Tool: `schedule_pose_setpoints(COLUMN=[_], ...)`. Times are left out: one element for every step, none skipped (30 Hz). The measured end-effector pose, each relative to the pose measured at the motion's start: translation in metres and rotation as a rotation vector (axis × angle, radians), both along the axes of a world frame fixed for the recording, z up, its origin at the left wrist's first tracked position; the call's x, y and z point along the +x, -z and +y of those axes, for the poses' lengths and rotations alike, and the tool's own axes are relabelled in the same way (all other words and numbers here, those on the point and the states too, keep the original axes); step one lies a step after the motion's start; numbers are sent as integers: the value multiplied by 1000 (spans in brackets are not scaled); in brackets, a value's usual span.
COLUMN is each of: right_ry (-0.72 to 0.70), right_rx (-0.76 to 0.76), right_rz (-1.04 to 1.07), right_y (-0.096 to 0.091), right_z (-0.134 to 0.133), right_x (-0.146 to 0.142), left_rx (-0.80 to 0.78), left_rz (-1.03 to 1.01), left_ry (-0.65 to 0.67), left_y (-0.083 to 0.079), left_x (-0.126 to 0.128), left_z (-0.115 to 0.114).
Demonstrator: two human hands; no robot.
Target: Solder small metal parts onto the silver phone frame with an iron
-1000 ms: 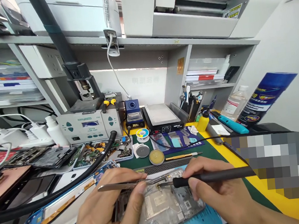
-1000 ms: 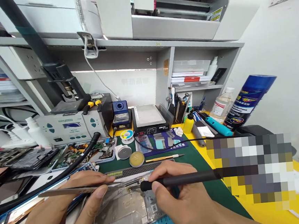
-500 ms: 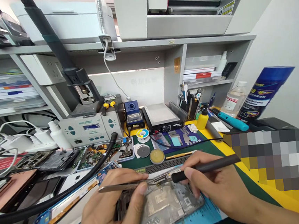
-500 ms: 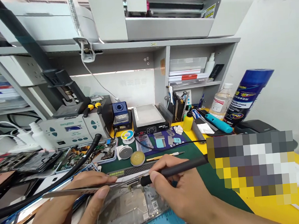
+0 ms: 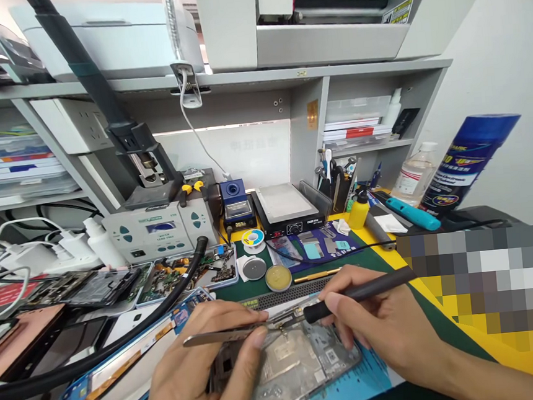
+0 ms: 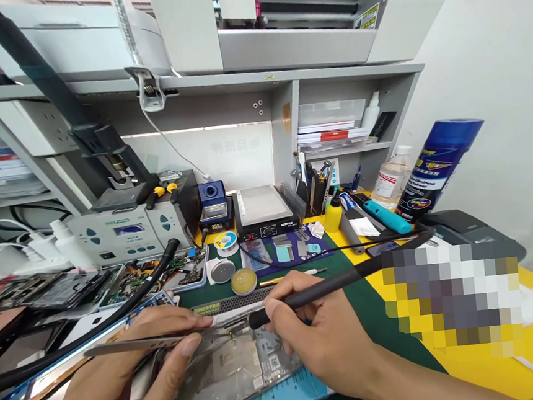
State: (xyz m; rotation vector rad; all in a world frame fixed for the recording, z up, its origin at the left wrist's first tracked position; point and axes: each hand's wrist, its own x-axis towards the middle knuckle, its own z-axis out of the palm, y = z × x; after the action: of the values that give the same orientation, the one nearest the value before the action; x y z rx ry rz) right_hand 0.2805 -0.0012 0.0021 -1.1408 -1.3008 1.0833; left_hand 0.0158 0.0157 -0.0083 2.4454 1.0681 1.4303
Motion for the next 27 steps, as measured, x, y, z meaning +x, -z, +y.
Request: schedule_pose_setpoints(right_ry=[9, 12, 11, 5, -2, -7, -9, -9, -7, -9, -9, -10, -11, -11, -9, -7, -6, -7, -6, -9, -13, -19, -24, -26, -26, -24, -20], right_rx=[-11, -13, -10, 2, 18, 31, 38, 43, 46, 50, 55, 63, 71, 74, 72, 71, 70, 68, 67, 64, 60, 58, 57, 57, 58, 59, 59], right_rz=[-1, 0, 3, 7, 11, 14, 14, 13, 10, 6, 1, -4, -9, -15, -20, -24, -28, -32, -36, -41, -44, -48, -49, -49, -46, -41, -35], right_y=[-1, -1, -1, 0, 1, 2, 3, 4, 4, 5, 5, 6, 6, 6, 7, 7, 7, 7, 7, 8, 8, 7, 7, 7, 7, 7, 6], right_z=[0, 0, 0, 0, 1, 1, 1, 2, 2, 2, 2, 2, 2, 2, 2, 3, 3, 3, 3, 3, 3, 2, 2, 2, 2, 2, 2], right_x=[-1, -1, -1, -1, -1, 0, 0, 1, 1, 2, 2, 2, 3, 3, 3, 3, 3, 3, 3, 3, 3, 4, 4, 4, 3, 3, 3], left_rx=[2, 0, 3, 6, 6, 0, -4, -13, -18, -25, -30, -31, -30, -29, -26, -24, -21, -20, -21, -22, -22, -28, -32, -32, -34, -35, -35], left_rz=[0, 3, 6, 10, 11, 13, 12, 15, 18, 20, 21, 22, 20, 21, 21, 23, 22, 18, 14, 9, 3, 1, -1, -1, -1, -1, -2], left_ry=[9, 13, 15, 15, 11, 5, -2, -9, -13, -18, -19, -20, -19, -19, -18, -14, -11, -11, -10, -9, -8, -7, -5, -1, -1, -3, -5], left_y=[0, 0, 1, 1, 2, 2, 2, 2, 3, 3, 3, 3, 3, 4, 4, 4, 5, 5, 5, 5, 5, 4, 4, 4, 4, 3, 3], left_x=[0, 0, -1, -1, -1, -1, -1, -1, -1, 0, 0, 0, -1, -2, -2, -3, -4, -4, -4, -4, -3, -3, -3, -2, -2, -2, -2], left_z=[0, 0, 1, 1, 1, 1, 0, 0, 0, 0, 0, 0, -1, -1, -1, -1, 0, 0, 0, 1, 1, 1, 1, 1, 0, 0, -1])
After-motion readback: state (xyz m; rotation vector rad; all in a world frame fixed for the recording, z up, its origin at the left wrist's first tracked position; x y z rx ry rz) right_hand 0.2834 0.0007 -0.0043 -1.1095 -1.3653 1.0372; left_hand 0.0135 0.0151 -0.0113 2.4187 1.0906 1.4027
